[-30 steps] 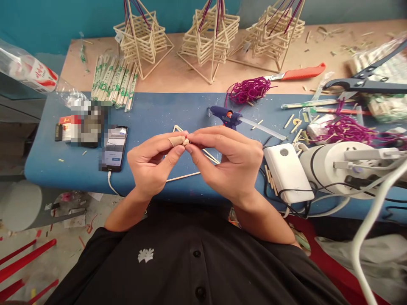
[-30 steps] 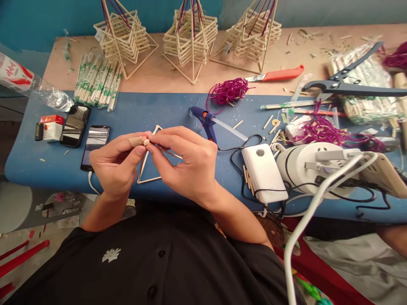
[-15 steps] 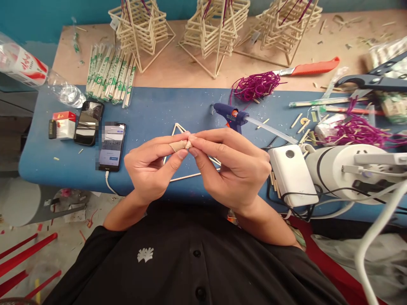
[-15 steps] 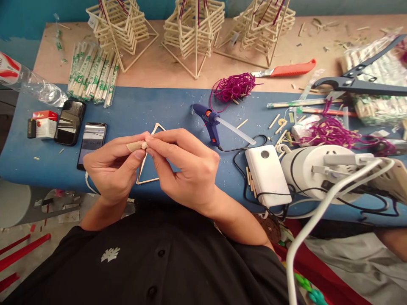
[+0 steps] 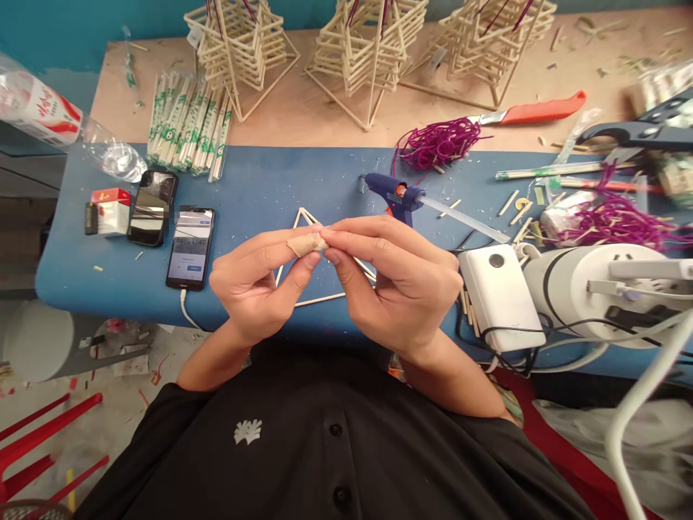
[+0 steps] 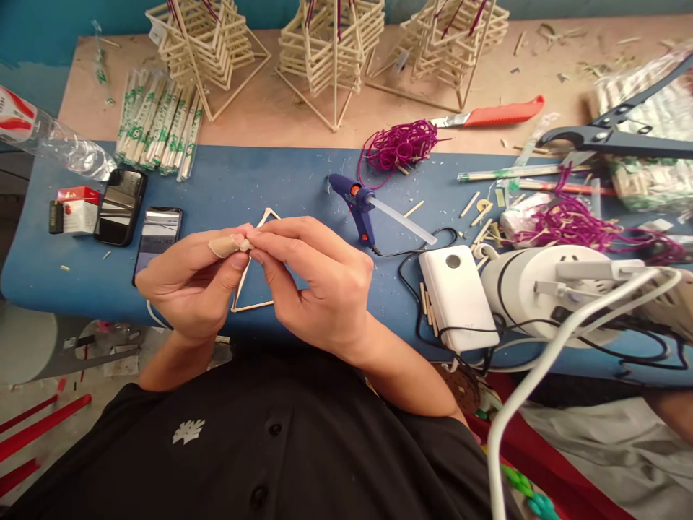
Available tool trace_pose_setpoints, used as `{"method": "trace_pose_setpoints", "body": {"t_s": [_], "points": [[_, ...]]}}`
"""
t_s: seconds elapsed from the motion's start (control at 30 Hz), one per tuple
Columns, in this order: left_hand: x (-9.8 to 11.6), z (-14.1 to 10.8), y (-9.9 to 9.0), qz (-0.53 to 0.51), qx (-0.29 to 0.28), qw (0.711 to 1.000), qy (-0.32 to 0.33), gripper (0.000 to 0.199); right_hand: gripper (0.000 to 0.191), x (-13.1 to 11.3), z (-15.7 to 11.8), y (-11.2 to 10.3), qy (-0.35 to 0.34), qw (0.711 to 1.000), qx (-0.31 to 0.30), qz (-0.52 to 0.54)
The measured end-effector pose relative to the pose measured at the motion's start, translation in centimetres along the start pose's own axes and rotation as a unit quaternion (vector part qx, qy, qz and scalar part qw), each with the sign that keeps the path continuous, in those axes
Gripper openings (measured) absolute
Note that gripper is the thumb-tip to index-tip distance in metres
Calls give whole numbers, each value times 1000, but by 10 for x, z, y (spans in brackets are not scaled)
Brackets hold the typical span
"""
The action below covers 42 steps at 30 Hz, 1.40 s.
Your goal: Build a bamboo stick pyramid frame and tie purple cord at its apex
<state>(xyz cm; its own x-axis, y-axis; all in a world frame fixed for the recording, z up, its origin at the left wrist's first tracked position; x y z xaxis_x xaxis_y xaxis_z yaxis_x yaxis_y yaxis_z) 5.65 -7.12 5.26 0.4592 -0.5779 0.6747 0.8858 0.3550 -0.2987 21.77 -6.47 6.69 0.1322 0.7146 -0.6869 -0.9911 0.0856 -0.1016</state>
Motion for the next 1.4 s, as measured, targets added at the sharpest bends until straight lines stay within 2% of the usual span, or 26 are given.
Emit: {"method": "trace_pose_setpoints", "body": {"t_s": [0.2, 0.4, 0.5, 0.57, 0.63, 0.7, 0.8, 0.97, 1.13, 1.4], "points": [[2, -3, -4, 103, -19, 994, 41, 44, 19, 1, 0, 0, -2, 1000, 9, 21], [-5, -1, -14, 188, -35, 969, 155, 54, 21, 3, -1, -2, 2, 999, -2, 36], [-3, 3, -17, 223, -46, 947, 225, 64, 21, 3, -1, -3, 5, 999, -9, 38], [0, 5, -16, 233, -39, 942, 239, 70, 19, 2, -1, -3, 6, 999, -5, 37], [2, 4, -14, 205, -31, 957, 201, 68, 17, 2, -1, -3, 9, 999, 6, 36], [1, 2, -12, 170, -24, 977, 125, 62, 18, 1, -1, -2, 20, 999, 11, 36], [-2, -1, -9, 137, -7, 989, 50, 51, 22, 1, -2, -1, 15, 999, 17, 44], [-2, -4, -3, 91, 11, 994, 54, 38, 28, 4, -5, 1, -35, 999, 28, 21], [4, -4, 1, 44, -7, 997, -64, 13, 25, 5, -7, 1, -47, 998, 31, 9], [6, 0, 3, -14, -18, 994, -103, 8, 20, 5, -7, 2, -56, 997, 49, -15]]}}
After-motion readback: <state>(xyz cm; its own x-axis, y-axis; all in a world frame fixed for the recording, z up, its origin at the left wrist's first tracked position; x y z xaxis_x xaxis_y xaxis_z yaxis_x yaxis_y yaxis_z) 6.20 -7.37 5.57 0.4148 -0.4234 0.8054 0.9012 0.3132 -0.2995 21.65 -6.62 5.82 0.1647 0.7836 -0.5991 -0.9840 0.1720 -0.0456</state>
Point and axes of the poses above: each hand's wrist, its own z-axis towards the middle knuckle, its own y-axis out of the palm, x = y × z, the point moved 1 cm from there along z, towards the middle knuckle, and after that the axes turned 13 degrees about z, right-handed, at the moved point
